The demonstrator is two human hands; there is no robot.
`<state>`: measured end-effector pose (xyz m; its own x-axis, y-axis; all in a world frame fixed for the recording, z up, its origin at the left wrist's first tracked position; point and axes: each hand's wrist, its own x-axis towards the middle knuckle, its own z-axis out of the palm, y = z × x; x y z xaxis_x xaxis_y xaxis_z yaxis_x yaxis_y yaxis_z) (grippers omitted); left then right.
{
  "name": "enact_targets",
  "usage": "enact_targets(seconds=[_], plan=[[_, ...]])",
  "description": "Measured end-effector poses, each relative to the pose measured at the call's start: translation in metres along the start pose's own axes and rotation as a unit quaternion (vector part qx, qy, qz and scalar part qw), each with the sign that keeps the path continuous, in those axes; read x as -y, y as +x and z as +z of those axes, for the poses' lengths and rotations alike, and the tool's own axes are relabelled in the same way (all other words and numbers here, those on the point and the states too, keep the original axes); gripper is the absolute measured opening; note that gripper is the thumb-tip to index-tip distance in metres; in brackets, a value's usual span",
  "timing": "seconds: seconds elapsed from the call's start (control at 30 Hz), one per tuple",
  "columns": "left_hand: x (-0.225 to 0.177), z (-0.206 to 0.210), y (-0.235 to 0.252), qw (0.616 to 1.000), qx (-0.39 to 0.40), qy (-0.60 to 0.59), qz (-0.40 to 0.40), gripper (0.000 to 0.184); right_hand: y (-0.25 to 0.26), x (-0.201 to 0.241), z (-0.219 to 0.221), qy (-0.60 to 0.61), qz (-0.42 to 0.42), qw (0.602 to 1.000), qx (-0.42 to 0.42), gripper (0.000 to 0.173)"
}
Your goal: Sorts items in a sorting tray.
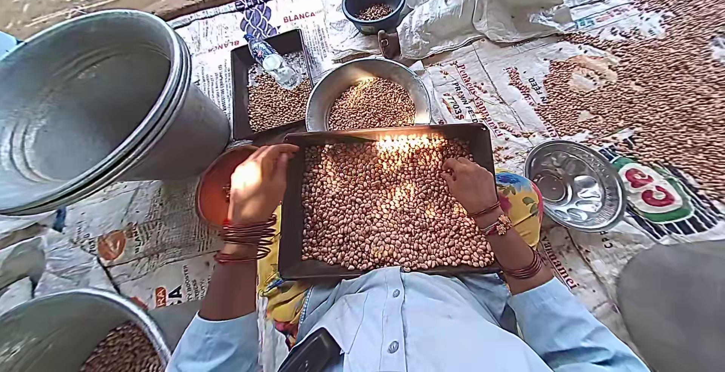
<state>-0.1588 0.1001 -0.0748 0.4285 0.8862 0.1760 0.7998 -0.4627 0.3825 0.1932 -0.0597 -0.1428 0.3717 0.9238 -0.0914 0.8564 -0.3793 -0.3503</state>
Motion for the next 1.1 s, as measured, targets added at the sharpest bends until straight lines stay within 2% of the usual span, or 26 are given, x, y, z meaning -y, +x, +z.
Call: enact_targets(seconds=[0.07, 0.1, 0.2, 0.27, 0.33, 0.37, 0.43, 0.53, 0.6, 0.67, 0.73, 0.8, 0.87, 0.97, 1.0, 1.03, 1.1], plan=[[-0.052, 0.039, -0.002, 0.986, 0.024, -0.063, 0.153, 0.025, -0.004, -0.004, -0.008, 0.059, -0.004, 0.998, -0.018, 0.02], [-0.08, 0.059, -0.006, 0.967, 0.057, -0.1, 0.228, 0.024, -0.008, -0.008, -0.012, 0.095, -0.01, 0.995, -0.043, 0.018], [-0.152, 0.111, -0.025, 0.872, 0.188, -0.159, 0.424, 0.027, -0.02, -0.025, -0.025, 0.254, 0.012, 0.962, -0.099, 0.014], [-0.187, 0.144, -0.04, 0.795, 0.195, -0.179, 0.547, 0.024, -0.031, -0.042, -0.032, 0.407, 0.03, 0.906, -0.113, 0.008], [-0.213, 0.166, -0.054, 0.731, 0.205, -0.184, 0.624, 0.024, -0.044, -0.055, -0.039, 0.532, 0.053, 0.836, -0.127, 0.009], [-0.222, 0.175, -0.061, 0.712, 0.213, -0.179, 0.645, 0.023, -0.051, -0.06, -0.041, 0.561, 0.068, 0.813, -0.137, 0.012], [-0.231, 0.188, -0.069, 0.698, 0.243, -0.165, 0.654, 0.02, -0.064, -0.067, -0.045, 0.577, 0.091, 0.798, -0.147, 0.014], [-0.228, 0.193, -0.066, 0.717, 0.3, -0.102, 0.621, 0.022, -0.079, -0.077, -0.044, 0.525, 0.095, 0.832, -0.15, 0.008], [-0.217, 0.189, -0.052, 0.735, 0.344, -0.051, 0.582, 0.027, -0.085, -0.082, -0.04, 0.427, 0.095, 0.885, -0.159, 0.01], [-0.198, 0.181, -0.034, 0.766, 0.339, -0.032, 0.546, 0.029, -0.092, -0.079, -0.041, 0.299, 0.085, 0.938, -0.157, 0.017], [-0.174, 0.166, -0.013, 0.807, 0.309, -0.014, 0.503, 0.025, -0.097, -0.074, -0.041, 0.211, 0.06, 0.965, -0.145, 0.022], [-0.147, 0.144, 0.004, 0.846, 0.273, 0.016, 0.457, 0.031, -0.102, -0.071, -0.039, 0.156, 0.019, 0.979, -0.126, 0.024], [-0.122, 0.122, 0.013, 0.88, 0.247, 0.073, 0.399, 0.024, -0.108, -0.065, -0.038, 0.112, -0.016, 0.99, -0.087, 0.022], [-0.116, 0.087, 0.014, 0.904, 0.312, 0.148, 0.251, 0.029, -0.112, -0.051, -0.027, 0.058, -0.049, 0.997, -0.034, 0.016], [-0.12, 0.079, 0.01, 0.911, 0.312, 0.153, 0.222, 0.031, -0.113, -0.047, -0.018, 0.034, -0.063, 0.997, -0.034, 0.015], [-0.124, 0.077, 0.005, 0.924, 0.277, 0.134, 0.226, 0.028, -0.113, -0.043, -0.008, 0.006, -0.08, 0.996, -0.046, 0.014], [-0.133, 0.092, -0.008, 0.944, 0.161, 0.06, 0.283, 0.015, -0.111, -0.038, 0.009, -0.047, -0.103, 0.99, -0.079, 0.013]])
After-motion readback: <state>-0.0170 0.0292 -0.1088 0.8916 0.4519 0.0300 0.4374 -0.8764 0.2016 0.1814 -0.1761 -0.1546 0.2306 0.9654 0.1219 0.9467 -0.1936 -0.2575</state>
